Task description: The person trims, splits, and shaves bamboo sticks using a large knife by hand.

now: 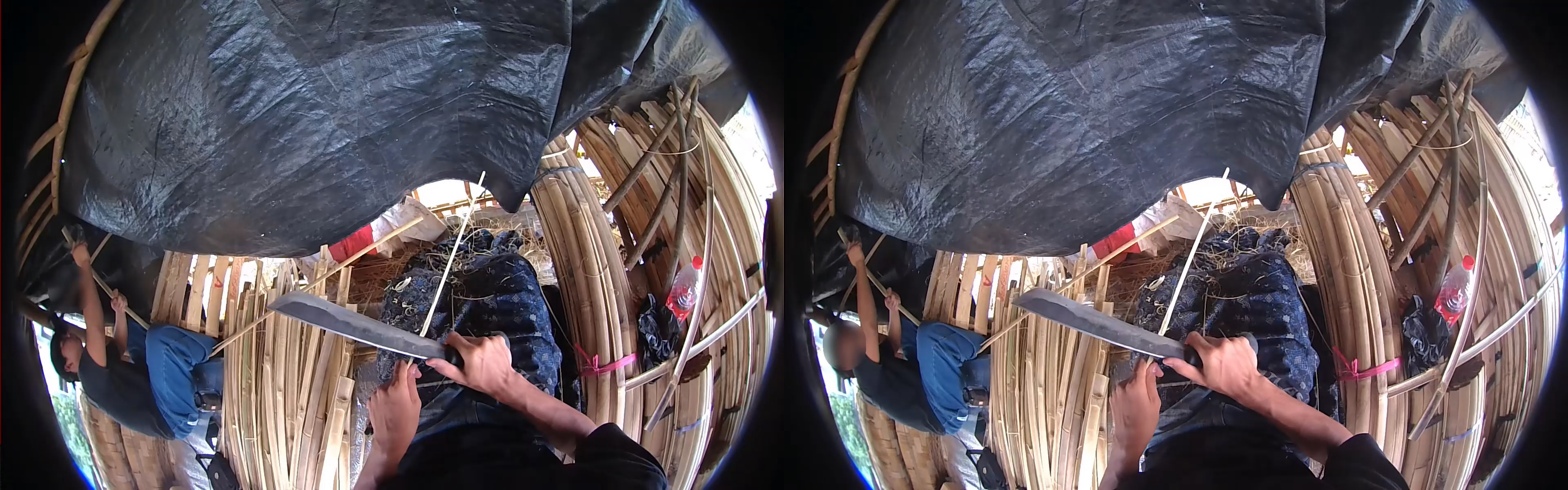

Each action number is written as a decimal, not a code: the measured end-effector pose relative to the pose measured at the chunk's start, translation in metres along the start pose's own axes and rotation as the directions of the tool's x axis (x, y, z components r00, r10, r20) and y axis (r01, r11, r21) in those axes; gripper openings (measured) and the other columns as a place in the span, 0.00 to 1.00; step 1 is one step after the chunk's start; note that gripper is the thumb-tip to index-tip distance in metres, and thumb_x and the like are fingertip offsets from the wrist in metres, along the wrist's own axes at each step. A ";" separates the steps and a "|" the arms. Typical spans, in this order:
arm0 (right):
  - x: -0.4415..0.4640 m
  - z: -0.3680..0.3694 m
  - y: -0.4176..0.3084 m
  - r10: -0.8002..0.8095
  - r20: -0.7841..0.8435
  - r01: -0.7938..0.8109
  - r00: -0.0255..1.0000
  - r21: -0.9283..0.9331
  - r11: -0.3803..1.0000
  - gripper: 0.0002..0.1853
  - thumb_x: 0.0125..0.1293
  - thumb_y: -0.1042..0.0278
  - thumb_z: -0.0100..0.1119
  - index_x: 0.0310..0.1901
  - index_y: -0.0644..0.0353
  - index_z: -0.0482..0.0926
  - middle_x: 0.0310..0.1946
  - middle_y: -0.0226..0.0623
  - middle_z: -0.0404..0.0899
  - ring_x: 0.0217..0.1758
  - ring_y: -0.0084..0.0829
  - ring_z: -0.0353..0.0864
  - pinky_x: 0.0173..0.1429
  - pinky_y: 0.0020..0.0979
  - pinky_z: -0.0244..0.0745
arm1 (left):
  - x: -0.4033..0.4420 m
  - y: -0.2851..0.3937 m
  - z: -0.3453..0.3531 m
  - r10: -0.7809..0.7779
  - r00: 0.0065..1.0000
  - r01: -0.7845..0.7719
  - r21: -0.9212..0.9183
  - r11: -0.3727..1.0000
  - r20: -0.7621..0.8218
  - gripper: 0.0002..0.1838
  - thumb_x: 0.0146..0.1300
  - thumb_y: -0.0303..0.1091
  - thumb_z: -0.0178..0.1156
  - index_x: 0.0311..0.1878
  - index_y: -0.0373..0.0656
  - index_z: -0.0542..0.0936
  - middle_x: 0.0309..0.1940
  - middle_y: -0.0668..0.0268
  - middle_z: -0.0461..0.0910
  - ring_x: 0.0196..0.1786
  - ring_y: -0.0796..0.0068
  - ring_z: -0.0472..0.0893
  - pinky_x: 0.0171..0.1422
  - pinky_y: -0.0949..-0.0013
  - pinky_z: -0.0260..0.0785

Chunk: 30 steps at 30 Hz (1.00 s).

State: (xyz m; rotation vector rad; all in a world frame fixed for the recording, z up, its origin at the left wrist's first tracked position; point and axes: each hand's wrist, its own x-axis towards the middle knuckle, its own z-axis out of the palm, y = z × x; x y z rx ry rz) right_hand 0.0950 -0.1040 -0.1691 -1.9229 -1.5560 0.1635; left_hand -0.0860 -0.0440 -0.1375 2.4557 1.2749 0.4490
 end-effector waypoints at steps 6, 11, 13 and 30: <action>0.003 -0.003 0.016 -0.061 -0.072 0.051 0.996 -0.136 0.989 0.31 0.64 0.28 0.63 0.31 0.53 0.79 0.15 0.33 0.79 0.14 0.34 0.81 0.17 0.37 0.70 | -0.004 -0.003 0.002 0.041 0.999 -0.044 0.073 0.996 0.036 0.10 0.80 0.40 0.53 0.43 0.46 0.76 0.23 0.59 0.84 0.26 0.51 0.86 0.27 0.49 0.75; 0.015 -0.019 0.047 0.003 -0.165 -0.053 0.986 -0.297 0.954 0.29 0.67 0.27 0.60 0.29 0.48 0.78 0.14 0.33 0.78 0.13 0.35 0.80 0.17 0.36 0.69 | -0.019 -0.022 -0.008 -0.083 0.987 0.075 0.061 0.995 0.141 0.10 0.80 0.38 0.53 0.42 0.44 0.76 0.21 0.58 0.83 0.21 0.56 0.84 0.22 0.54 0.72; 0.022 -0.025 0.088 0.217 -0.284 -0.320 0.934 -0.399 0.859 0.28 0.70 0.32 0.60 0.28 0.51 0.79 0.14 0.39 0.78 0.13 0.39 0.79 0.17 0.41 0.71 | -0.033 -0.041 -0.024 -0.247 0.939 0.225 0.116 0.968 0.238 0.09 0.79 0.36 0.55 0.41 0.43 0.76 0.22 0.59 0.83 0.20 0.54 0.83 0.21 0.54 0.70; 0.008 0.002 0.091 0.107 -0.246 -0.224 0.963 -0.518 0.826 0.29 0.69 0.32 0.62 0.35 0.56 0.83 0.20 0.43 0.83 0.23 0.41 0.86 0.26 0.40 0.78 | -0.037 -0.049 -0.036 -0.060 0.974 0.050 0.047 0.998 0.220 0.12 0.80 0.40 0.53 0.40 0.46 0.76 0.20 0.54 0.81 0.24 0.49 0.84 0.26 0.49 0.71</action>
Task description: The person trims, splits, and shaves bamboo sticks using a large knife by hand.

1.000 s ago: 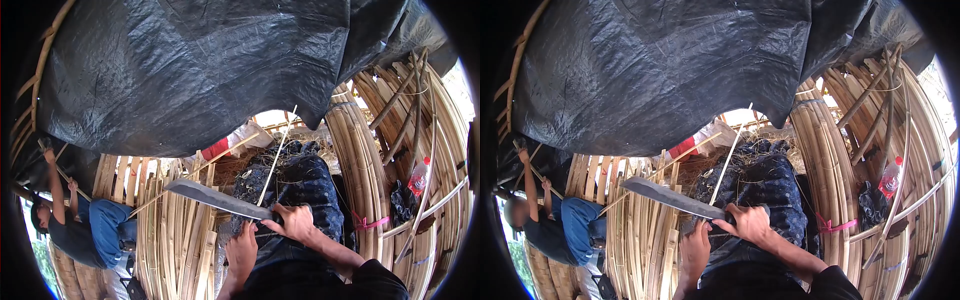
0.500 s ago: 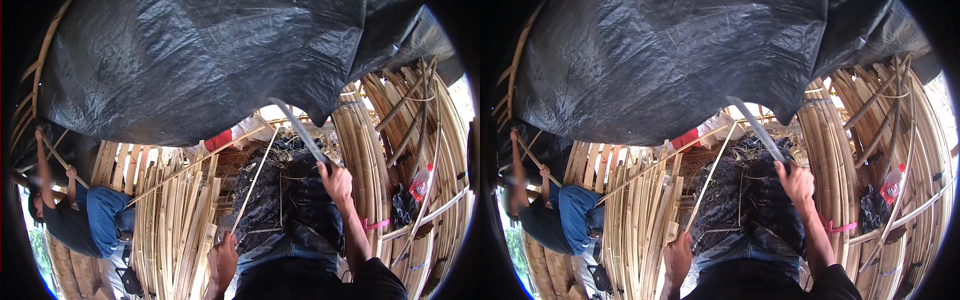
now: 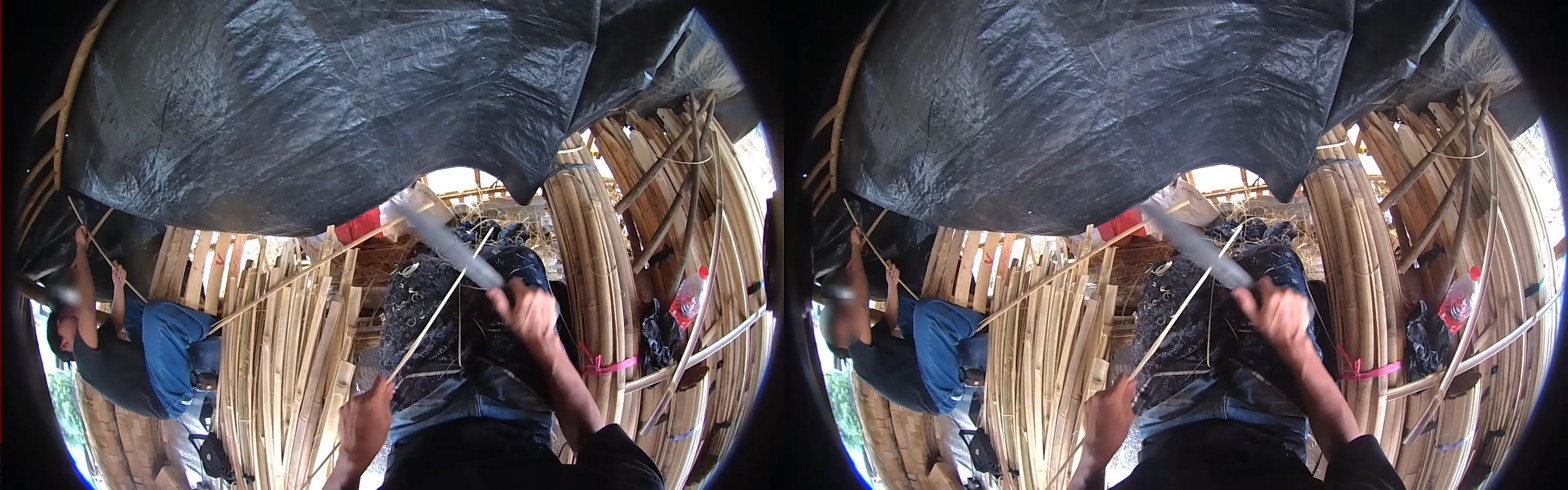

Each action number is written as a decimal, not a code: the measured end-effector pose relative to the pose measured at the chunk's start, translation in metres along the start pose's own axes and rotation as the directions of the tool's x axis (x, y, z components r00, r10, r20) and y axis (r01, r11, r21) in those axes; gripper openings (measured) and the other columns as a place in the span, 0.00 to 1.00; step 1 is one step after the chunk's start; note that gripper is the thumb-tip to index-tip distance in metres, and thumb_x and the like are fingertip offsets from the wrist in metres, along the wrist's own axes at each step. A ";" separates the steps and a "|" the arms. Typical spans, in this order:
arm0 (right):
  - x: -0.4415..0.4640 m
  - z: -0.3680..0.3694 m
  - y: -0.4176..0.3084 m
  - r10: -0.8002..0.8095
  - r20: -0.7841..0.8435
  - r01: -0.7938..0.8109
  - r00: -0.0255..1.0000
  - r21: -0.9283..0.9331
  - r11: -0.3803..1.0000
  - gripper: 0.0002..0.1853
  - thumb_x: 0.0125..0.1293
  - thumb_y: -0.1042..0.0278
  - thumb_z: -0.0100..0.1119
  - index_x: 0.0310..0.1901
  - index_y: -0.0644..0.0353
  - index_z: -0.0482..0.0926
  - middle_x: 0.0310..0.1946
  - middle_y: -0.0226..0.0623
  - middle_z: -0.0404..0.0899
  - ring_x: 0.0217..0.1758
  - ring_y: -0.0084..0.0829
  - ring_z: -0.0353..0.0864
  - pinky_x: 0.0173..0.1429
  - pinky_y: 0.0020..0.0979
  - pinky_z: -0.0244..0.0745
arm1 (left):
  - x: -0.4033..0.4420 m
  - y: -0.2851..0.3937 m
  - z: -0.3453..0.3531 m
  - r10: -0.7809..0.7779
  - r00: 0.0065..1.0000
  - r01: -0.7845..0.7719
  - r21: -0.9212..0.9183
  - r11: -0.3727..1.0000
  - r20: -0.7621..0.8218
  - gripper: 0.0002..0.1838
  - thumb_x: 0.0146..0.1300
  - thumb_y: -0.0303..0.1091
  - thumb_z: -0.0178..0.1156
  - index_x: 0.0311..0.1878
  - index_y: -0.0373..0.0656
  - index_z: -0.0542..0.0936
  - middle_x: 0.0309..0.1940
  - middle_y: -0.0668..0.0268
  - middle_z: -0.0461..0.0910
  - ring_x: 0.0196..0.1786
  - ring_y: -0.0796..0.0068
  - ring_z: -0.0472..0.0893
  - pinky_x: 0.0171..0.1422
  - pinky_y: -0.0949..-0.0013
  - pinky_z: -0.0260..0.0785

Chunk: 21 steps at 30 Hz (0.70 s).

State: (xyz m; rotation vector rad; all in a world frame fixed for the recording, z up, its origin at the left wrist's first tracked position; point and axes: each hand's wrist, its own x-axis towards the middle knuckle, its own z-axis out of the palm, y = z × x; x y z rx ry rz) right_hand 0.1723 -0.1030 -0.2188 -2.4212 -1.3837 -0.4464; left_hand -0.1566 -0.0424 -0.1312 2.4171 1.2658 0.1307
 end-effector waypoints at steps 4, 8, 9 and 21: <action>0.008 0.039 0.069 0.379 0.103 -0.386 0.920 0.059 0.921 0.25 0.74 0.41 0.62 0.36 0.59 0.86 0.18 0.39 0.75 0.22 0.43 0.78 0.29 0.43 0.73 | -0.024 -0.023 -0.021 -0.085 0.995 0.087 -0.043 0.995 0.046 0.11 0.80 0.39 0.52 0.41 0.44 0.76 0.21 0.54 0.82 0.25 0.49 0.85 0.27 0.49 0.71; 0.008 0.009 0.062 0.501 0.367 -0.614 0.784 0.577 0.538 0.30 0.78 0.42 0.55 0.34 0.68 0.81 0.17 0.42 0.76 0.19 0.39 0.76 0.28 0.41 0.70 | -0.008 -0.033 -0.020 -0.022 0.999 0.036 -0.376 0.926 0.043 0.13 0.81 0.37 0.50 0.41 0.40 0.77 0.24 0.54 0.82 0.25 0.55 0.84 0.28 0.55 0.69; 0.012 -0.003 0.054 0.492 0.368 -0.608 0.789 0.581 0.541 0.30 0.78 0.42 0.55 0.34 0.68 0.81 0.17 0.42 0.76 0.19 0.39 0.76 0.28 0.41 0.70 | 0.001 -0.030 -0.021 -0.021 0.989 0.084 -0.430 0.899 0.149 0.18 0.83 0.40 0.48 0.39 0.39 0.77 0.20 0.62 0.76 0.19 0.68 0.75 0.26 0.63 0.63; -0.041 -0.052 -0.050 -0.084 0.345 -0.270 0.935 0.843 0.465 0.24 0.70 0.44 0.63 0.40 0.63 0.83 0.15 0.42 0.75 0.18 0.40 0.79 0.27 0.40 0.73 | 0.054 0.026 0.001 0.123 0.873 0.439 -0.870 0.226 0.472 0.20 0.85 0.47 0.46 0.36 0.44 0.72 0.19 0.82 0.55 0.19 0.91 0.52 0.21 0.77 0.40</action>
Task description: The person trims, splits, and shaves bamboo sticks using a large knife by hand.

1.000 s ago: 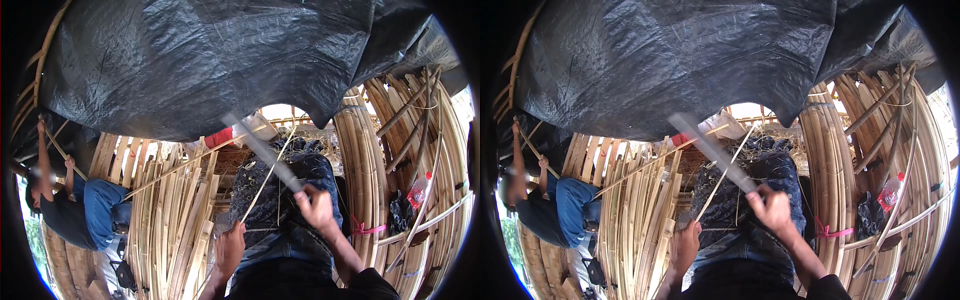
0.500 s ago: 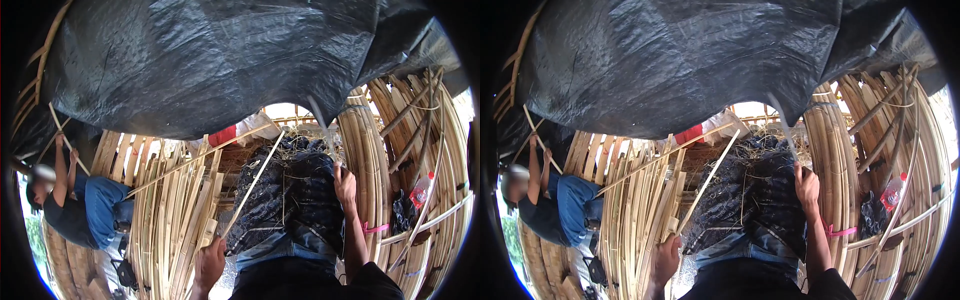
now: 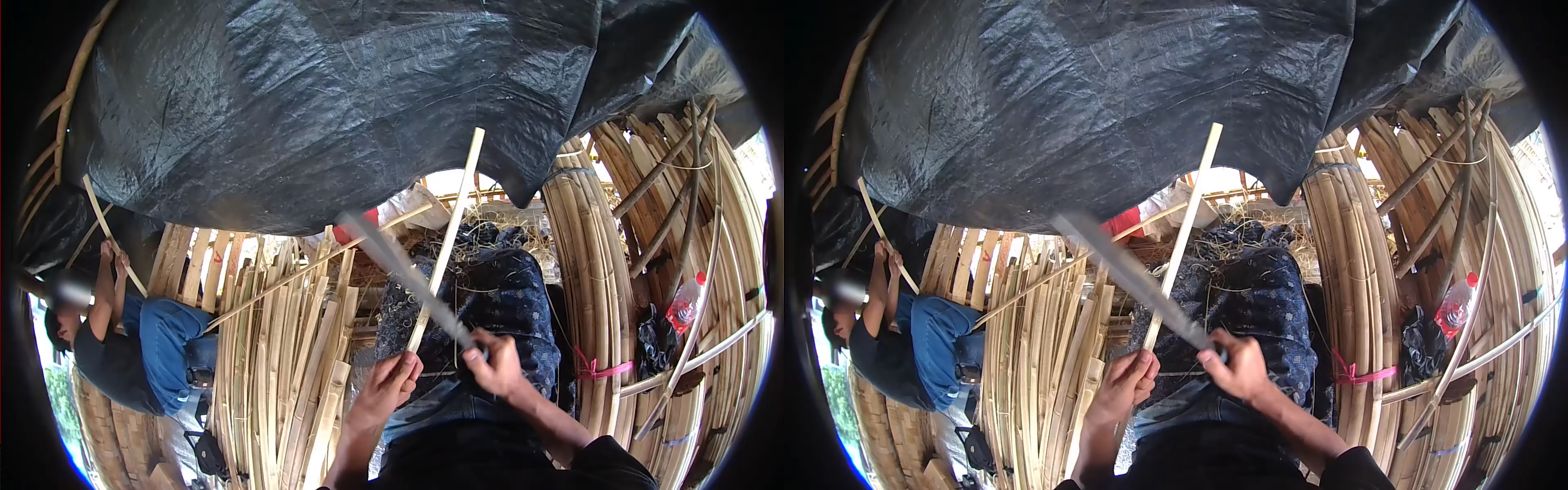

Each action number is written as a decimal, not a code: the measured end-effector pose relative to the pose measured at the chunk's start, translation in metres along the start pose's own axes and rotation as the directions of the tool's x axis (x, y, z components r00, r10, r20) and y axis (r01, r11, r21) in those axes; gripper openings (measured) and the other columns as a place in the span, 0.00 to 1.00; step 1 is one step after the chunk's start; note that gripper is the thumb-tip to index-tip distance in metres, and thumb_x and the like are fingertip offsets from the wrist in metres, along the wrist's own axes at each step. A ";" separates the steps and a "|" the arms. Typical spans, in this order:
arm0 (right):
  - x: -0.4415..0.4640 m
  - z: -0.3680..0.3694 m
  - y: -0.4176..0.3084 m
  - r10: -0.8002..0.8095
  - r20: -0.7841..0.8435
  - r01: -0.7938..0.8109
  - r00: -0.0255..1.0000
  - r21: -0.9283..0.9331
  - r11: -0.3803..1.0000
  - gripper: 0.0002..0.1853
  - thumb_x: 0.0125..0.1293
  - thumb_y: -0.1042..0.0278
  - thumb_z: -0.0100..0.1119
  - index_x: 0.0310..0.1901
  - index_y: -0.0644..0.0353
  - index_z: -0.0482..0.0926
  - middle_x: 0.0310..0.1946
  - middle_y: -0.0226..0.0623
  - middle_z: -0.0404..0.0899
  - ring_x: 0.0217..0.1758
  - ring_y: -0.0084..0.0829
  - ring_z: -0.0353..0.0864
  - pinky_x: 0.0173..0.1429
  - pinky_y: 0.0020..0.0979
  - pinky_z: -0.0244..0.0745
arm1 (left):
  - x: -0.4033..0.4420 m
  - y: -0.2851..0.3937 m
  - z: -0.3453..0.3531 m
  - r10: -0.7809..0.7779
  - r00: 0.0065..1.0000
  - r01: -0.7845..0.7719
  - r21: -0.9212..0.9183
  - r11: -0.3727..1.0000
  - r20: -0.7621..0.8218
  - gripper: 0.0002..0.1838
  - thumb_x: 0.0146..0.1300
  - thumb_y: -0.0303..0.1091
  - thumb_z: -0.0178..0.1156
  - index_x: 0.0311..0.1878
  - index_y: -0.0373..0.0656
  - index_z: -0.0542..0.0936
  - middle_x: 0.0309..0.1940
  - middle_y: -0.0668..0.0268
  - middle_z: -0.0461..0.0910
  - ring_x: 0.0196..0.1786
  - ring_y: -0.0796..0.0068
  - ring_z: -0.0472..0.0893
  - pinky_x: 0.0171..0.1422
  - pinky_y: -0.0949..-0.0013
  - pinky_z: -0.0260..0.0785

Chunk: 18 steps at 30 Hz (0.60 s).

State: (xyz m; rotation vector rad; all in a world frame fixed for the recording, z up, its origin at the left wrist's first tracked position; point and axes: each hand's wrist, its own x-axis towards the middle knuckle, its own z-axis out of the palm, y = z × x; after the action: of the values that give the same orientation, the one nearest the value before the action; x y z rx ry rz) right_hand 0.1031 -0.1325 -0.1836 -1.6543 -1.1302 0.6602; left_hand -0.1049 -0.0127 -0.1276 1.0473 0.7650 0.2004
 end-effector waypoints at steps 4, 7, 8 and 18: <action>-0.003 0.024 -0.005 -0.178 0.069 0.189 0.982 -0.235 0.953 0.27 0.66 0.35 0.66 0.40 0.57 0.84 0.14 0.40 0.78 0.17 0.45 0.83 0.26 0.42 0.78 | -0.003 -0.013 0.012 0.020 0.997 -0.026 -0.078 0.997 -0.081 0.15 0.84 0.41 0.51 0.37 0.45 0.71 0.22 0.79 0.57 0.20 0.89 0.54 0.23 0.76 0.44; 0.008 0.018 -0.010 -0.249 0.114 0.274 0.962 -0.373 0.886 0.28 0.65 0.33 0.66 0.39 0.55 0.84 0.14 0.39 0.78 0.17 0.45 0.82 0.24 0.41 0.77 | -0.004 -0.015 0.016 -0.015 0.996 -0.002 -0.180 0.984 -0.089 0.13 0.83 0.39 0.53 0.38 0.45 0.71 0.21 0.79 0.56 0.19 0.88 0.54 0.23 0.75 0.44; 0.011 0.015 -0.011 -0.257 0.126 0.286 0.958 -0.367 0.885 0.28 0.64 0.33 0.67 0.39 0.55 0.84 0.14 0.37 0.77 0.17 0.45 0.82 0.24 0.41 0.75 | -0.005 -0.014 0.015 -0.016 0.996 0.000 -0.179 0.984 -0.088 0.13 0.83 0.39 0.53 0.38 0.45 0.71 0.21 0.79 0.56 0.19 0.88 0.54 0.23 0.75 0.44; 0.038 0.005 -0.059 0.265 0.032 -0.252 0.964 0.437 0.864 0.27 0.63 0.54 0.79 0.61 0.54 0.86 0.26 0.22 0.75 0.29 0.14 0.68 0.31 0.25 0.63 | 0.004 -0.006 0.026 -0.006 0.982 0.048 -0.216 0.975 0.188 0.21 0.84 0.51 0.46 0.37 0.44 0.71 0.20 0.81 0.53 0.18 0.90 0.50 0.21 0.76 0.39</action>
State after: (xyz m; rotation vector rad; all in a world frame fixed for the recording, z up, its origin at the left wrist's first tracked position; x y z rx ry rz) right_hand 0.0935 -0.0913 -0.1271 -1.4241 -0.6723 0.9814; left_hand -0.0863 -0.0322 -0.1270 0.8316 0.5728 0.1570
